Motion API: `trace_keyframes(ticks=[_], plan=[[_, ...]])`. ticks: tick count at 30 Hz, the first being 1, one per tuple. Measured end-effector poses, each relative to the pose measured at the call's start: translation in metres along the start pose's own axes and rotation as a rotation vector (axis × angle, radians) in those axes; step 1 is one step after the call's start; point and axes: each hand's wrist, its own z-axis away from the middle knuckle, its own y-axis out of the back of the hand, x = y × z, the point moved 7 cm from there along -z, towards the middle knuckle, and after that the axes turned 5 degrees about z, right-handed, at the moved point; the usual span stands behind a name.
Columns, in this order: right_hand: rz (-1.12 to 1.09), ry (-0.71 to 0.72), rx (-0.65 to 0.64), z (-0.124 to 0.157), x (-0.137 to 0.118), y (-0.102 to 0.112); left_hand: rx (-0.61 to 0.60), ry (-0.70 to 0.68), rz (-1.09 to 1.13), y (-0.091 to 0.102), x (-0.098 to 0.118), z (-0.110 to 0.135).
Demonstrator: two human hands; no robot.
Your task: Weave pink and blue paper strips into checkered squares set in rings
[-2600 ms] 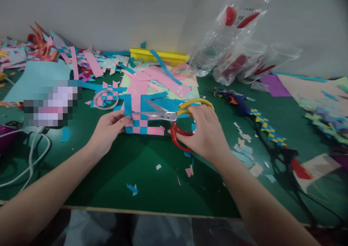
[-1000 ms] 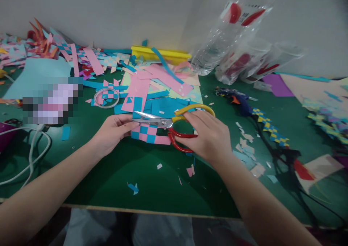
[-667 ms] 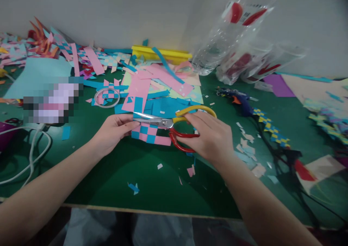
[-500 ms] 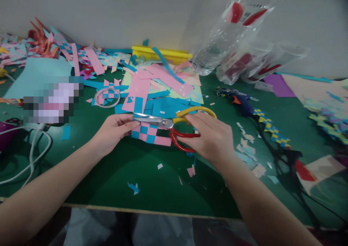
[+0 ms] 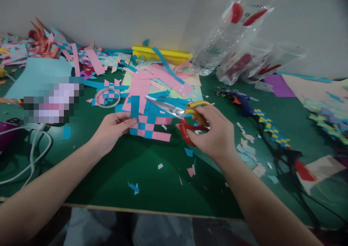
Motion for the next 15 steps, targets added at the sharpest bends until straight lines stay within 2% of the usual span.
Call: trace_keyframes(ticks=[4, 7, 11, 15], plan=[[0.002, -0.195, 0.011, 0.000, 0.022, -0.001, 0.036, -0.006, 0.011, 0.001, 0.002, 0.001], [0.090, -0.278, -0.022, 0.001, 0.039, -0.007, 0.042, -0.012, 0.043, 0.001, 0.003, 0.000], [0.224, -0.304, -0.144, 0.005, 0.051, -0.022, 0.042, -0.025, 0.063, 0.003, 0.003, -0.001], [0.276, -0.223, -0.194, 0.007, 0.051, -0.030, 0.056, -0.031, 0.065, 0.005, 0.004, -0.001]])
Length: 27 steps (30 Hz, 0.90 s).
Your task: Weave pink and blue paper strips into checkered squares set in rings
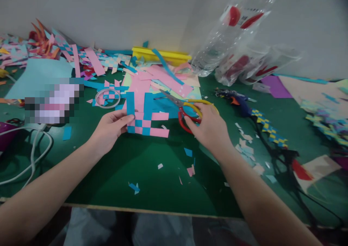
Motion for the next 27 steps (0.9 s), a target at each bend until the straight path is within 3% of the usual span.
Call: trace_keyframes(ticks=[6, 8, 11, 13, 16, 18, 20, 22, 27], plan=[[-0.042, 0.095, 0.065, -0.002, -0.010, 0.014, -0.018, -0.011, -0.012, 0.000, 0.000, 0.000], [-0.191, 0.088, 0.105, 0.000, -0.016, 0.023, -0.026, -0.029, -0.015, 0.000, 0.000, -0.001], [-0.552, -0.001, 0.016, 0.004, -0.026, 0.024, -0.036, -0.130, -0.098, -0.003, 0.007, 0.001], [-0.762, -0.118, -0.094, 0.009, -0.031, 0.017, -0.006, -0.280, -0.252, -0.004, 0.018, 0.007], [-1.160, -0.263, -0.554, 0.025, -0.050, -0.011, -0.010, -0.709, -0.549, -0.017, 0.047, 0.032], [-1.388, -0.319, -0.906, 0.041, -0.069, -0.023, -0.249, -1.060, -0.682, -0.040, 0.058, 0.058], [-1.567, -0.328, -1.141, 0.054, -0.084, -0.026, -0.441, -1.270, -0.824, -0.057, 0.058, 0.079], [-1.683, -0.325, -1.181, 0.058, -0.091, -0.026, -0.548, -1.377, -0.990, -0.067, 0.054, 0.088], [-1.690, -0.398, -0.969, 0.055, -0.092, -0.030, -0.563, -1.552, -1.147, -0.077, 0.047, 0.095]])
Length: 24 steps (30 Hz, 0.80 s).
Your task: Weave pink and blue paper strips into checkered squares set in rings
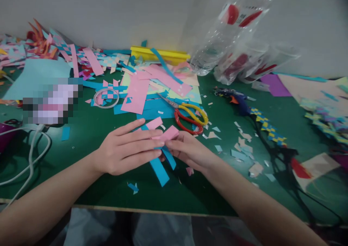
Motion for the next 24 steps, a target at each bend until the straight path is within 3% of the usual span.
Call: trace_keyframes(ticks=[3, 6, 9, 11, 14, 16, 21, 24], plan=[[-0.019, 0.052, 0.093, -0.001, -0.004, 0.007, 0.012, 0.047, 0.010, -0.005, -0.005, 0.003], [-0.022, 0.069, 0.189, 0.001, -0.009, 0.018, 0.104, 0.209, 0.061, -0.005, -0.019, 0.008], [0.019, 0.076, 0.257, 0.003, -0.012, 0.025, 0.264, 0.523, 0.258, -0.002, -0.045, 0.019], [0.096, 0.099, 0.276, 0.005, -0.015, 0.026, 0.365, 0.763, 0.540, -0.006, -0.061, 0.031], [0.297, 0.160, 0.277, 0.007, -0.023, 0.022, 0.374, 1.157, 0.948, -0.027, -0.072, 0.049], [0.430, 0.186, 0.277, 0.008, -0.027, 0.018, 0.313, 1.332, 1.052, -0.038, -0.071, 0.055], [0.576, 0.206, 0.269, 0.009, -0.030, 0.012, 0.112, 1.384, 1.093, -0.050, -0.065, 0.051], [0.664, 0.284, 0.297, 0.012, -0.038, 0.012, 0.092, 1.406, 1.076, -0.053, -0.066, 0.056]])
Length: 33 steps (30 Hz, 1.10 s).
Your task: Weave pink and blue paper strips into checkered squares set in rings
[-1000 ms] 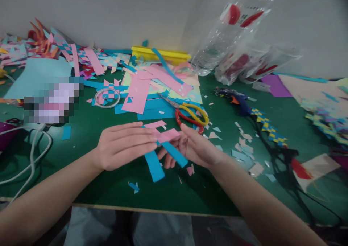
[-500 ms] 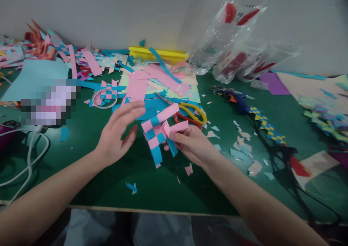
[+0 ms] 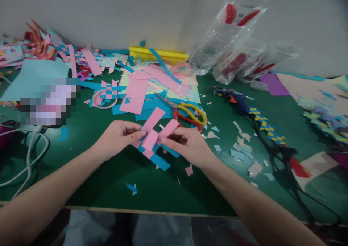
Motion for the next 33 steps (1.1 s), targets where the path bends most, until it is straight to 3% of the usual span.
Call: trace_keyframes(ticks=[3, 5, 7, 10, 13, 17, 24, 27, 30, 33], plan=[[0.237, 0.134, 0.246, -0.002, -0.007, 0.029, 0.099, -0.002, 0.046, 0.011, -0.003, -0.001], [0.493, 0.204, 0.468, -0.001, -0.008, 0.055, 0.163, 0.020, 0.098, 0.019, -0.006, -0.001], [0.795, 0.213, 0.580, -0.003, -0.003, 0.073, 0.209, 0.043, 0.140, 0.024, -0.008, 0.000], [1.066, 0.187, 0.523, -0.012, 0.015, 0.084, 0.263, 0.064, 0.182, 0.030, -0.011, -0.001], [1.179, 0.130, 0.422, -0.017, 0.032, 0.084, 0.293, 0.064, 0.216, 0.035, -0.014, -0.001], [1.280, 0.092, 0.382, -0.020, 0.042, 0.081, 0.320, 0.061, 0.244, 0.038, -0.018, -0.003], [1.115, 0.113, 0.469, -0.018, 0.034, 0.088, 0.387, 0.021, 0.332, 0.044, -0.012, -0.004], [0.793, 0.055, 0.524, -0.016, 0.034, 0.094, 0.430, 0.001, 0.406, 0.048, -0.012, -0.004], [0.381, 0.065, 0.501, -0.019, 0.038, 0.092, 0.446, -0.001, 0.454, 0.050, -0.014, -0.004], [0.228, 0.147, 0.495, -0.019, 0.035, 0.089, 0.445, -0.006, 0.461, 0.050, -0.013, -0.004]])
